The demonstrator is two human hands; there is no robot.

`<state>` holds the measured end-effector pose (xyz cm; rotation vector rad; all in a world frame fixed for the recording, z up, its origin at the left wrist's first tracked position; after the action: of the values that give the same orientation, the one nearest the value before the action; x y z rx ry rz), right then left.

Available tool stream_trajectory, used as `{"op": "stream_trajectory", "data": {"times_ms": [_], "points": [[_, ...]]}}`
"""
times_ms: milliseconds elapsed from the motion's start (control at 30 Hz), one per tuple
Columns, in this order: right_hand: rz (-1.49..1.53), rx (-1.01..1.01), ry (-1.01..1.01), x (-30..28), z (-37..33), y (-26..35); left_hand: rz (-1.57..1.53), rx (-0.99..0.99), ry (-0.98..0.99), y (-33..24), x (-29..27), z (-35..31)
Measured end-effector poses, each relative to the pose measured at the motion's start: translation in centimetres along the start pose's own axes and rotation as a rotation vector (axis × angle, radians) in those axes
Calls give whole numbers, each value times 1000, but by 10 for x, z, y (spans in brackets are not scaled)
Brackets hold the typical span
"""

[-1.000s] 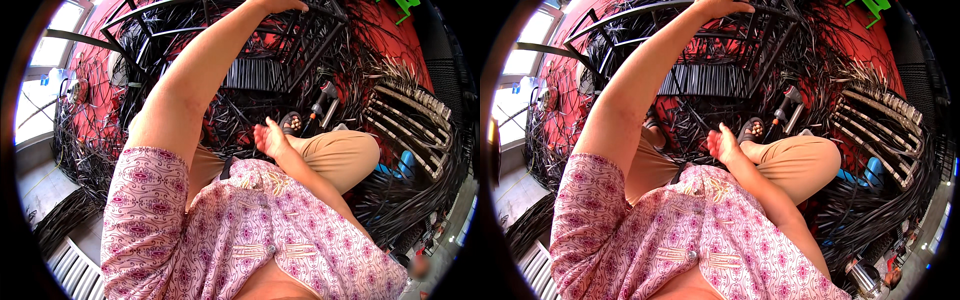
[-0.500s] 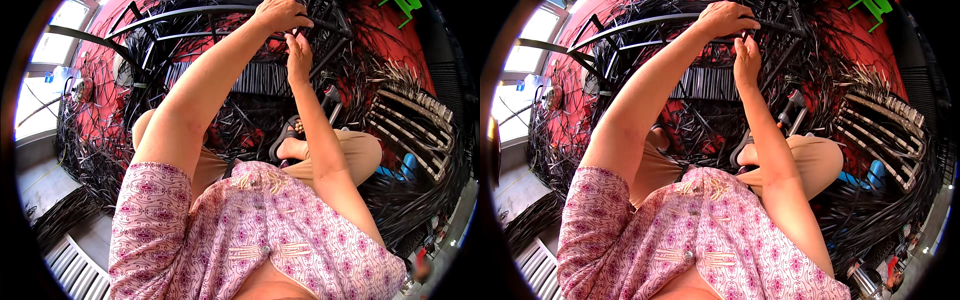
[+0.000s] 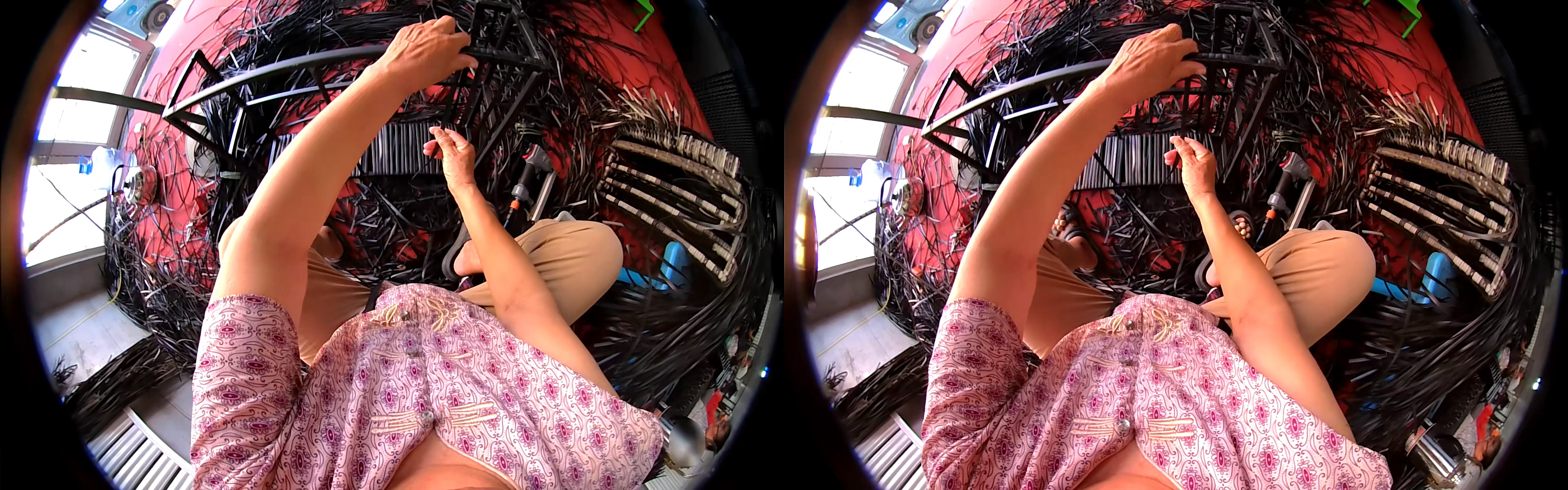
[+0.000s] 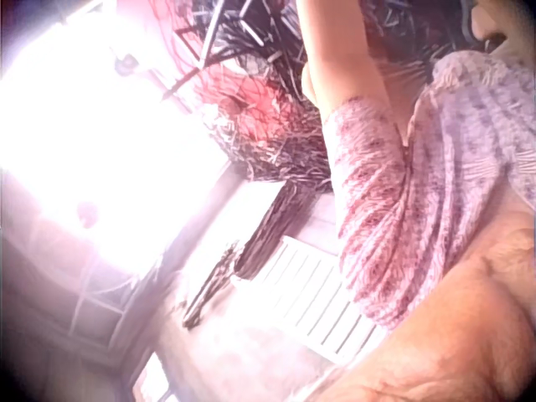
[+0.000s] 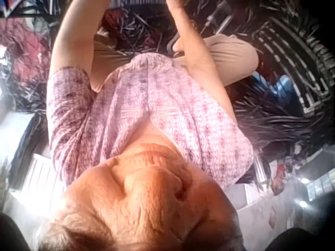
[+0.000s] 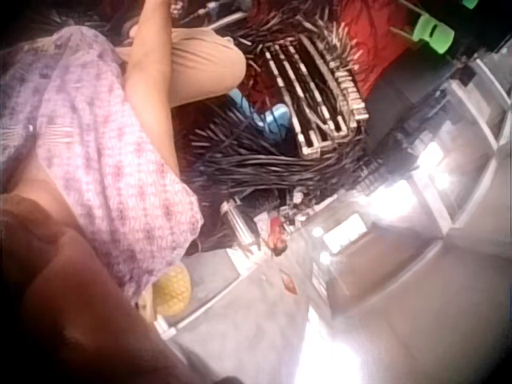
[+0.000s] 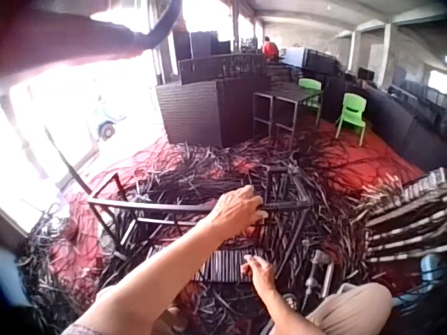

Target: The person sits on the floor and assembles a black metal chair frame. They attach black plastic slats to the frame using a nail gun and secure them with a hammer. The person works on the seat and backrest sections of the chair.

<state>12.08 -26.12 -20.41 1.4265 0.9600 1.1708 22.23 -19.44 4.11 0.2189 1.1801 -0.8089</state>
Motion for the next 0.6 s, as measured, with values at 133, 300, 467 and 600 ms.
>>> {"op": "stream_trajectory", "data": {"times_ms": [133, 300, 467, 600], "points": [[-14, 27, 3, -2, -5, -7, 20, 83, 76, -37, 10, -17], [-35, 14, 73, 0, -22, -16, 42, -5, 208, -63, 34, -45], [167, 35, 100, -3, -28, -29, 17, -164, 242, -68, 35, -53], [43, 118, 104, -8, -42, -46, -14, -301, 207, -40, 8, -42]]}}
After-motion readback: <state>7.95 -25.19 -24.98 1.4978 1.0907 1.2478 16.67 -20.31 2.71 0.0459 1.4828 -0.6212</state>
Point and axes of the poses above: each hand's wrist, its own z-axis towards the middle knuckle, its own x-axis out of the palm, y = z × x, the point moved 9 cm from there along z, towards the middle knuckle, and after that the axes turned 10 degrees about -x, right-handed, at the moved point
